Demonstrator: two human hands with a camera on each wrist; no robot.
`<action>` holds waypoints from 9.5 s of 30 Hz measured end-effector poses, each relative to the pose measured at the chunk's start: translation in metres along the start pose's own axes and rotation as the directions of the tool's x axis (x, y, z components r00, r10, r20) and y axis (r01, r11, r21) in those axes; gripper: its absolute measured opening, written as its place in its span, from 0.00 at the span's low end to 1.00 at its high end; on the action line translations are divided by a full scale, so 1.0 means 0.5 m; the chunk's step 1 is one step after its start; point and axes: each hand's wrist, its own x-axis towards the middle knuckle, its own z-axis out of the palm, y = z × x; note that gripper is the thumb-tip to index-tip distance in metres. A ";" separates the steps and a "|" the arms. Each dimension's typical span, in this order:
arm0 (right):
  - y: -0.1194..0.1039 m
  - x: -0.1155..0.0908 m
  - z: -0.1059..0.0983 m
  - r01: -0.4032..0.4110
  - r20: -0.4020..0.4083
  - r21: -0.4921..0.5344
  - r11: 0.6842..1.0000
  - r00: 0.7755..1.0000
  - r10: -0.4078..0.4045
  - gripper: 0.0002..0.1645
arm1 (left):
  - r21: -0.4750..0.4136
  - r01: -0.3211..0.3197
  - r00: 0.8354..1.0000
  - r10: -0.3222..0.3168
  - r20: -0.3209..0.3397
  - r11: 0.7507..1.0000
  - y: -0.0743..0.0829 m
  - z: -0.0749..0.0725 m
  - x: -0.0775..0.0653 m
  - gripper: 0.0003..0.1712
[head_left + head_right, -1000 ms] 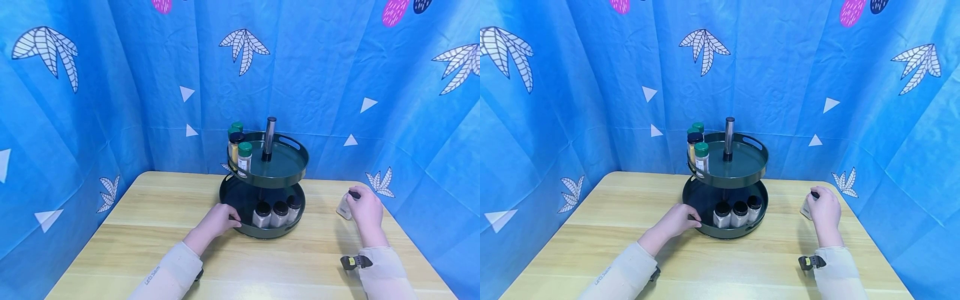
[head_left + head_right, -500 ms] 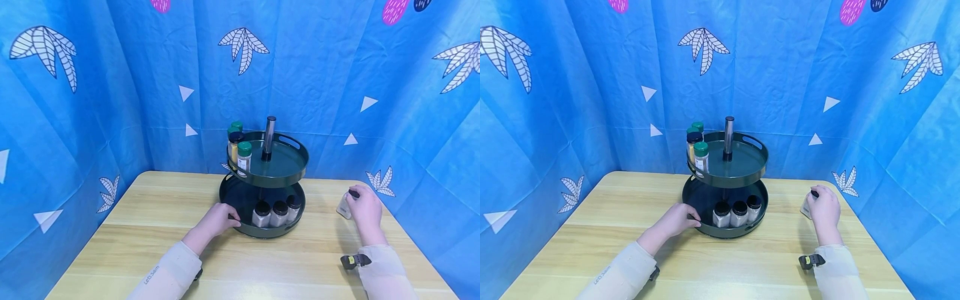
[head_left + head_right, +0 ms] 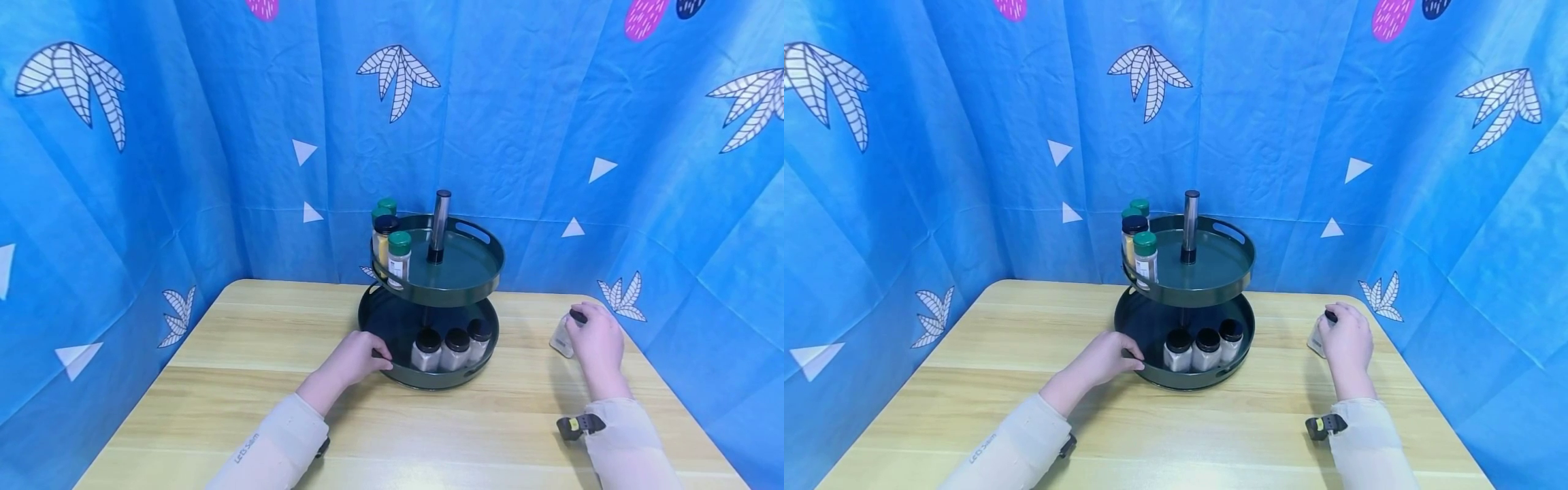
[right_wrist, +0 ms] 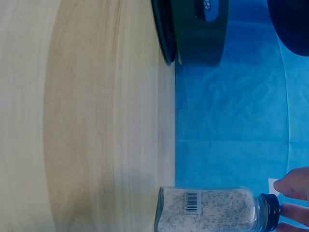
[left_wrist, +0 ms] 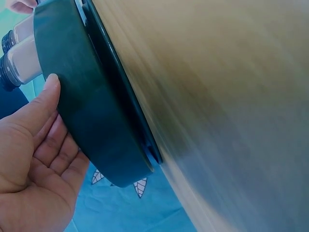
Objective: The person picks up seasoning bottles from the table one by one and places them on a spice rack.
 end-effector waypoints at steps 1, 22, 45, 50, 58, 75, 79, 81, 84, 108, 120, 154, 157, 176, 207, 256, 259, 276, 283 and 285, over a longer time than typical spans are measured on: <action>0.001 0.000 0.001 0.002 -0.002 0.000 1.000 1.000 -0.002 0.18 | -0.001 -0.001 1.000 0.001 0.000 1.000 0.000 0.000 0.000 0.03; 0.002 0.002 0.008 0.021 -0.006 0.002 1.000 1.000 -0.021 0.18 | -0.006 -0.008 1.000 0.008 0.007 1.000 -0.009 -0.001 0.004 0.03; 0.029 0.015 0.026 0.077 -0.019 -0.026 0.997 0.997 -0.078 0.17 | 0.004 0.039 0.998 -0.039 0.043 0.999 -0.006 -0.004 0.007 0.03; 0.033 0.018 0.027 0.098 -0.034 -0.028 0.995 0.995 -0.099 0.16 | 0.005 0.038 0.998 -0.038 0.045 0.999 -0.006 -0.004 0.007 0.03; 0.032 0.021 0.022 0.127 -0.050 -0.045 0.991 0.990 -0.130 0.15 | 0.008 0.031 0.999 -0.032 0.040 0.999 -0.004 -0.004 0.009 0.03; 0.030 0.019 0.016 0.135 -0.020 -0.069 0.989 0.990 -0.136 0.15 | 0.023 -0.006 1.000 0.006 0.016 1.000 -0.010 0.000 0.013 0.04; 0.027 0.014 0.015 0.145 -0.026 -0.066 0.987 0.989 -0.147 0.15 | 0.018 -0.001 1.000 0.001 0.019 1.000 -0.009 -0.001 0.012 0.04; 0.028 0.012 0.016 0.153 -0.033 -0.064 0.986 0.987 -0.155 0.15 | 0.017 0.001 1.000 -0.001 0.019 1.000 -0.009 -0.001 0.012 0.04; 0.029 0.009 0.018 0.157 -0.035 -0.059 0.986 0.987 -0.160 0.15 | 0.014 0.005 1.000 -0.005 0.021 1.000 -0.010 -0.001 0.011 0.04; 0.002 -0.013 0.008 0.166 -0.057 -0.052 0.985 0.984 -0.169 0.15 | 0.006 -0.005 1.000 0.005 0.025 1.000 -0.011 -0.003 0.015 0.04; -0.028 -0.010 -0.007 0.162 -0.050 -0.043 0.986 0.985 -0.164 0.15 | 0.010 0.008 1.000 -0.008 0.030 1.000 -0.012 -0.004 0.014 0.04; -0.099 -0.017 -0.014 0.254 -0.142 -0.001 0.967 0.957 -0.251 0.15 | -0.003 0.008 1.000 -0.008 0.029 1.000 -0.011 -0.002 0.015 0.04; -0.107 -0.017 -0.015 0.254 -0.139 0.001 0.967 0.958 -0.251 0.15 | -0.005 0.005 1.000 -0.005 0.027 1.000 -0.011 -0.002 0.016 0.04; -0.157 -0.021 -0.003 0.316 -0.190 0.070 0.946 0.935 -0.298 0.15 | -0.004 0.004 1.000 -0.004 0.022 1.000 -0.011 -0.002 0.015 0.04; -0.206 -0.020 0.046 0.532 -0.294 0.090 0.842 0.822 -0.488 0.15 | -0.011 0.005 1.000 -0.005 0.026 1.000 -0.008 -0.005 0.012 0.04; -0.207 -0.042 0.101 0.586 -0.182 0.138 0.799 0.808 -0.561 0.13 | 0.008 0.007 0.999 -0.008 0.032 1.000 -0.007 -0.004 0.012 0.05; -0.203 -0.043 0.103 0.590 -0.175 0.153 0.793 0.806 -0.565 0.14 | 0.007 0.010 0.999 -0.010 0.033 1.000 -0.007 -0.004 0.011 0.04; -0.188 -0.043 0.111 0.617 -0.156 0.206 0.760 0.787 -0.597 0.16 | -0.008 0.001 1.000 -0.001 0.024 1.000 -0.008 -0.005 0.010 0.04; -0.190 -0.043 0.103 0.619 -0.115 0.226 0.752 0.783 -0.611 0.16 | -0.006 0.003 1.000 -0.002 0.028 1.000 -0.004 -0.008 0.008 0.04; -0.190 -0.043 0.101 0.615 -0.094 0.223 0.757 0.786 -0.611 0.16 | -0.007 0.002 1.000 -0.002 0.028 1.000 -0.003 -0.008 0.008 0.04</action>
